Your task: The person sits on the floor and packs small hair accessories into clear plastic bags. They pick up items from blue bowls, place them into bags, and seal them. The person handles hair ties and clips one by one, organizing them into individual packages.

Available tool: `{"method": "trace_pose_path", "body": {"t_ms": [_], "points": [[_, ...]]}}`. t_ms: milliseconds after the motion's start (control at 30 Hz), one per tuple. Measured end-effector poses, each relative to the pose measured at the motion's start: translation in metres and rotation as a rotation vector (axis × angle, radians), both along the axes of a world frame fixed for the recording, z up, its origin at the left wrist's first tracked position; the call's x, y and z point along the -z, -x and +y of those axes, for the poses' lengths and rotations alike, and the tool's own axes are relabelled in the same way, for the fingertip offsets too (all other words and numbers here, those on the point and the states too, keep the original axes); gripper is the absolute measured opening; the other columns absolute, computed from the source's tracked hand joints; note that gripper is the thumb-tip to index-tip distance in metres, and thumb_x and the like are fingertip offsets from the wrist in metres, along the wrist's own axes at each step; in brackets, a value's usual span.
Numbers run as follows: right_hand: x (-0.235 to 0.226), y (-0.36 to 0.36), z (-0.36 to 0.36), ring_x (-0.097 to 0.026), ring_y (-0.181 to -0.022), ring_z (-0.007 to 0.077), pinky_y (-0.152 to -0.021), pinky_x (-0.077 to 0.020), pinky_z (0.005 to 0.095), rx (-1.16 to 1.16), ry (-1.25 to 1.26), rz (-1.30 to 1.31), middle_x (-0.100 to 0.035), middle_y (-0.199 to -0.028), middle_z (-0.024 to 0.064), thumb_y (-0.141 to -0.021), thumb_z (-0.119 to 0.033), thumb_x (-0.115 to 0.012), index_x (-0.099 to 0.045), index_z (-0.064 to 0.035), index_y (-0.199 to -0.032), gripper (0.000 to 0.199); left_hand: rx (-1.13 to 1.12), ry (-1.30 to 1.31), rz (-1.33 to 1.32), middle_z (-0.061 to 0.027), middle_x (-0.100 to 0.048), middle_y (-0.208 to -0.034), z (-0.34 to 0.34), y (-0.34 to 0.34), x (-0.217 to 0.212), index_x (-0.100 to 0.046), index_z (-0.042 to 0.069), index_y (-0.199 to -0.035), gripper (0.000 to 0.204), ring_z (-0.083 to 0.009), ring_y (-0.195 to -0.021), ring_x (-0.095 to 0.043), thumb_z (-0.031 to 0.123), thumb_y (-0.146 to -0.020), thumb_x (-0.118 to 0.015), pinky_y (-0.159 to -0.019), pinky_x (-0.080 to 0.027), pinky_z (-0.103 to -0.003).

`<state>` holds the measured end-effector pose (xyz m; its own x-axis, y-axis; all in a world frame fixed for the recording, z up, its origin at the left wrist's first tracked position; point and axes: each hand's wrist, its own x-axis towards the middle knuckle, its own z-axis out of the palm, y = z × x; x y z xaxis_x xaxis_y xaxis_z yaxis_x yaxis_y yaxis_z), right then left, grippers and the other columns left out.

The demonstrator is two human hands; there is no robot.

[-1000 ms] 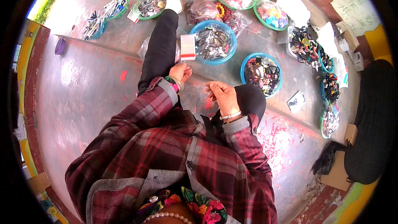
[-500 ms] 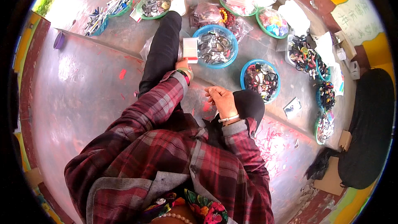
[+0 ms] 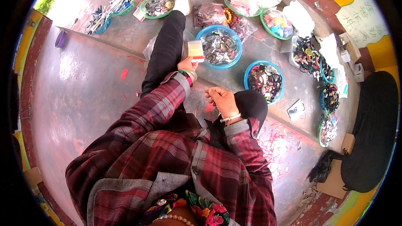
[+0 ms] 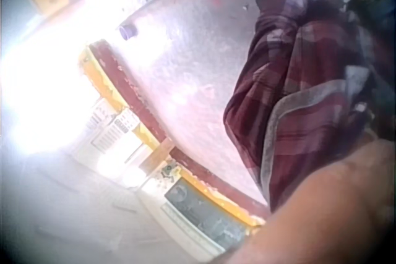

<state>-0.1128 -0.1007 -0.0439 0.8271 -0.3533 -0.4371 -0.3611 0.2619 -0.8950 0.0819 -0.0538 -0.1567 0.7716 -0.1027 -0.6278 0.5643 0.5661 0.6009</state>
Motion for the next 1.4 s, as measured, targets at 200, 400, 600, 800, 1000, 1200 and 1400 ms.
{"method": "trace_pose_path", "body": {"t_ms": [200, 400, 600, 800, 1000, 1200, 1400], "points": [[-0.006, 0.001, -0.001, -0.054, -0.06, 0.0063, -0.052, -0.0402, 0.0188, 0.189, 0.037, -0.035, -0.063, -0.076, 0.002, -0.085, -0.014, -0.053, -0.064, -0.0013, -0.093, 0.018, 0.254, 0.269, -0.03, -0.0061, -0.058, -0.083, 0.027, 0.01, -0.002, -0.056, 0.002, -0.085, 0.013, -0.0157, -0.07, -0.057, -0.003, -0.074, -0.054, -0.063, -0.051, -0.026], [-0.018, 0.0, 0.0, -0.057, -0.084, 0.0118, -0.068, -0.0424, 0.0223, 0.478, -0.102, -0.126, -0.06, -0.095, 0.0024, -0.085, -0.026, -0.058, -0.051, -0.0025, -0.115, 0.039, 0.656, 0.383, -0.173, -0.0072, -0.062, -0.09, 0.078, 0.075, -0.103, -0.057, -0.002, -0.102, 0.02, -0.0098, -0.072, -0.058, 0.003, -0.083, -0.052, -0.063, -0.048, -0.019], [-0.005, 0.004, -0.003, -0.058, -0.084, 0.0124, -0.071, -0.0459, 0.0257, 0.502, -0.251, -0.413, -0.061, -0.095, 0.0043, -0.085, -0.013, -0.058, -0.057, -0.0019, -0.102, 0.021, 1.017, 0.268, -0.221, -0.005, -0.06, -0.099, 0.091, 0.1, -0.109, -0.054, 0.0, -0.11, 0.029, -0.0115, -0.085, -0.057, 0.01, -0.084, -0.056, -0.074, -0.047, -0.025], [-0.011, 0.004, 0.002, -0.058, -0.071, 0.0097, -0.063, -0.046, 0.0221, 0.385, -0.343, -0.324, -0.063, -0.087, 0.0039, -0.085, -0.006, -0.055, -0.059, -0.0006, -0.098, 0.014, 1.166, 0.526, -0.24, -0.0082, -0.056, -0.106, 0.073, 0.094, -0.117, -0.041, 0.0, -0.121, 0.042, -0.0182, -0.095, -0.056, 0.016, -0.085, -0.057, -0.085, -0.045, -0.034], [-0.004, 0.007, -0.002, -0.057, -0.082, 0.0197, -0.073, -0.0466, 0.0309, 0.216, 0.585, -0.09, -0.061, -0.096, 0.0115, -0.079, -0.013, -0.062, -0.054, 0.0007, -0.108, 0.033, 1.108, 0.531, 0.047, -0.0121, -0.056, -0.108, 0.081, 0.101, -0.099, -0.045, 0.0, -0.117, 0.033, -0.0239, -0.096, -0.058, 0.015, -0.088, -0.052, -0.084, -0.047, -0.04], [-0.007, 0.006, 0.005, -0.05, -0.101, 0.0356, -0.087, -0.0395, 0.0416, -0.062, 1.344, -0.194, -0.054, -0.108, 0.0202, -0.076, -0.013, -0.058, -0.051, 0.0004, -0.113, 0.04, 1.16, 0.394, -0.161, -0.0056, -0.057, -0.106, 0.081, 0.104, -0.073, -0.048, 0.004, -0.116, 0.029, -0.0156, -0.093, -0.057, 0.012, -0.089, -0.05, -0.08, -0.046, -0.033], [-0.018, 0.004, 0.012, -0.051, -0.099, 0.0342, -0.085, -0.0397, 0.0422, -0.096, 1.393, -0.183, -0.055, -0.107, 0.0171, -0.075, -0.013, -0.057, -0.052, -0.001, -0.112, 0.039, 1.402, 0.031, -0.694, -0.0078, -0.059, -0.1, 0.084, 0.1, -0.09, -0.053, 0.002, -0.107, 0.024, -0.0156, -0.089, -0.057, 0.015, -0.089, -0.045, -0.078, -0.045, -0.03]]}}
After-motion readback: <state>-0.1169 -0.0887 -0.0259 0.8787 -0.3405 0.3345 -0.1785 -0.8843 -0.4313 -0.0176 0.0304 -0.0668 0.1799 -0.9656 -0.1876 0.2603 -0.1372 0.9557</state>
